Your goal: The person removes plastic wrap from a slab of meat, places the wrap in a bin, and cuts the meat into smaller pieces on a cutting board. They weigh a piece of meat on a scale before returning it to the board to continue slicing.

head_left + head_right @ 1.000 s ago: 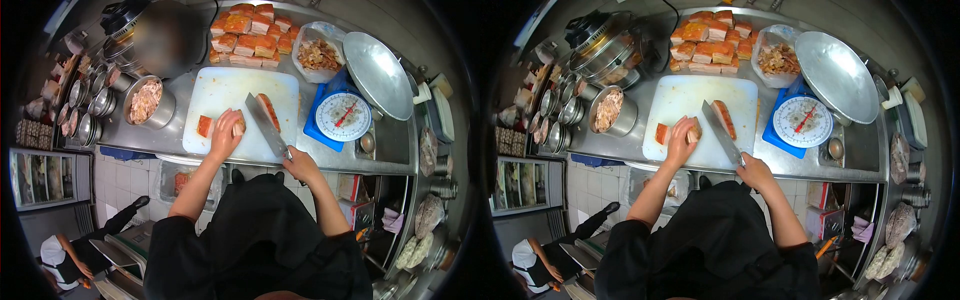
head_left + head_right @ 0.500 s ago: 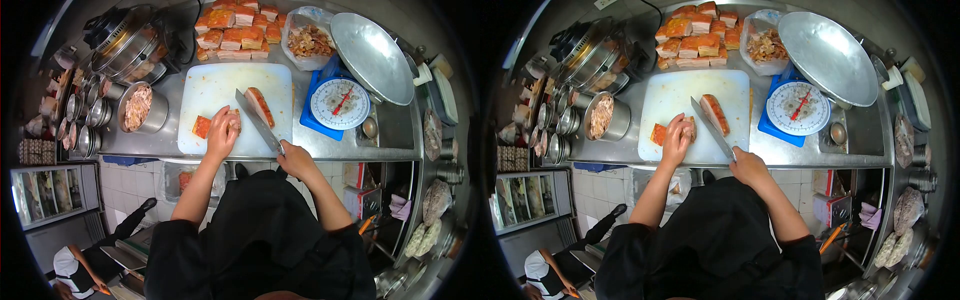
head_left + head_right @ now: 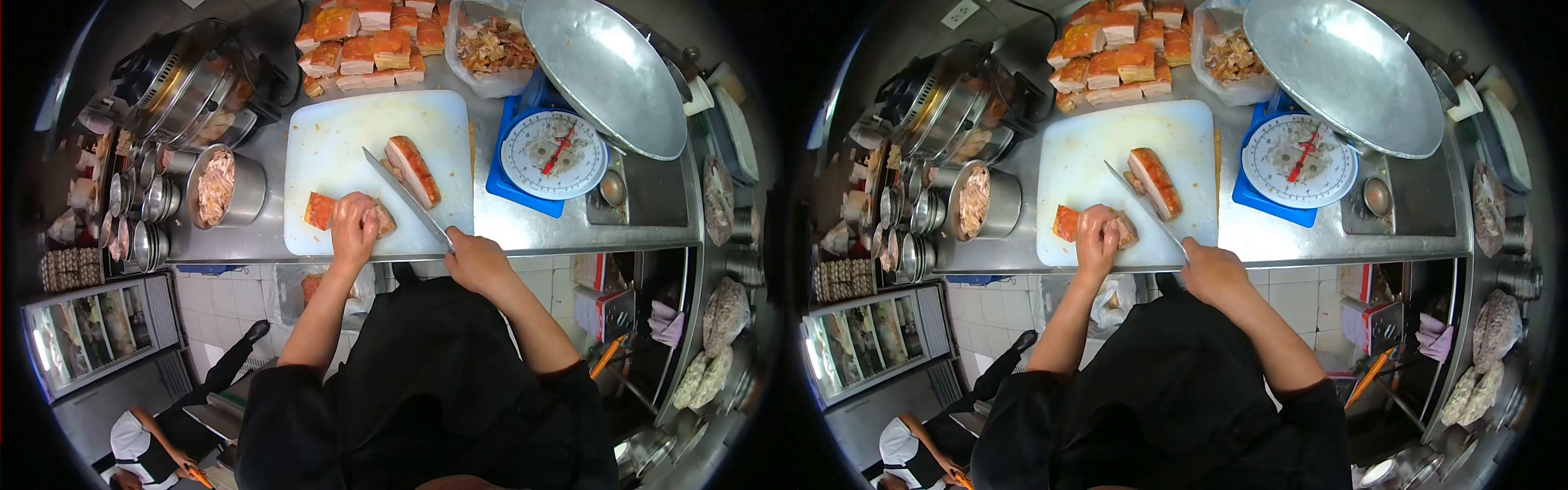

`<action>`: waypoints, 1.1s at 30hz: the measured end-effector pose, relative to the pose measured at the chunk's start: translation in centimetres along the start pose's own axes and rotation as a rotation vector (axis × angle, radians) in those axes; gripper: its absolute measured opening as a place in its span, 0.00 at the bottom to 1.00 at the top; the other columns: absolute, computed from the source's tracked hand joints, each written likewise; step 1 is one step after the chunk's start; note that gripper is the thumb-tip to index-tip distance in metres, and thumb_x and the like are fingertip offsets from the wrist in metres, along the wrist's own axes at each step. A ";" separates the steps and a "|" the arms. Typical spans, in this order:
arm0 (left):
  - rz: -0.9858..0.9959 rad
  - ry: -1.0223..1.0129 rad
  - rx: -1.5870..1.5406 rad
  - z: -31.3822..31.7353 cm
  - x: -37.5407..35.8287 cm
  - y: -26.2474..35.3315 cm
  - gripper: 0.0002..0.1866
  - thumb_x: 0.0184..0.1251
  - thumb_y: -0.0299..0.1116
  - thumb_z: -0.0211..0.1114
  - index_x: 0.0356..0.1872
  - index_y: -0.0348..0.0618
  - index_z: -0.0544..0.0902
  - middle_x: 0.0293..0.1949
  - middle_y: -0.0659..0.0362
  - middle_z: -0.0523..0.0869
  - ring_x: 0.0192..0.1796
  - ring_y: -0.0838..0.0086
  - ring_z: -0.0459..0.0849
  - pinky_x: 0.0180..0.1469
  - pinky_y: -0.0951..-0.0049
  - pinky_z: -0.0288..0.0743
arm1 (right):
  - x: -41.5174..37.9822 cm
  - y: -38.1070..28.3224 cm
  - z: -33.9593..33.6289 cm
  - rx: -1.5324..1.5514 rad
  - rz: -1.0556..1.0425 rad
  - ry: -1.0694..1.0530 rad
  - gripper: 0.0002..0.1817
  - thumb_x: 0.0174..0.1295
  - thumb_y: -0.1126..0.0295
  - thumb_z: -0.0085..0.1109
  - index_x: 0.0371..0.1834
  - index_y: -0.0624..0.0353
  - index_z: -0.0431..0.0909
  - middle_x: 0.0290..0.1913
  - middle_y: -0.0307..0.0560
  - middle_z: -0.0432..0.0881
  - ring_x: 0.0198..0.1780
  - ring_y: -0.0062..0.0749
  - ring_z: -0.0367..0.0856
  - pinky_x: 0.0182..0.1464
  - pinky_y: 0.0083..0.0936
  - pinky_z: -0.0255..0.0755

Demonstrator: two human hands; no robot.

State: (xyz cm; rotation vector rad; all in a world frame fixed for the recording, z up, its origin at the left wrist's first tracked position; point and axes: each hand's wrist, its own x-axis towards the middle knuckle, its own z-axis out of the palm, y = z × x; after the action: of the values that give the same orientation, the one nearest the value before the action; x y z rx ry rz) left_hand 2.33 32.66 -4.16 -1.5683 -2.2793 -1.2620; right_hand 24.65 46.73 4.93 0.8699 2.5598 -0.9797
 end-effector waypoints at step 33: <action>-0.026 -0.006 -0.058 0.8 -1.6 -2.0 0.17 0.63 0.38 0.66 0.49 0.38 0.82 0.53 0.45 0.78 0.53 0.49 0.77 0.55 0.53 0.74 | -3.1 -6.3 -1.2 0.076 -0.205 0.003 0.09 0.63 0.74 0.58 0.43 0.65 0.71 0.26 0.57 0.84 0.29 0.54 0.87 0.31 0.47 0.79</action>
State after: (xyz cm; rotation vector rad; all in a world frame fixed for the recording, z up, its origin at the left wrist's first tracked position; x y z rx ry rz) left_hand 1.76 31.80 -6.64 -1.5677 -2.2938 -1.3427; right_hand 23.15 42.45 10.43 0.6357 2.6699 -1.1397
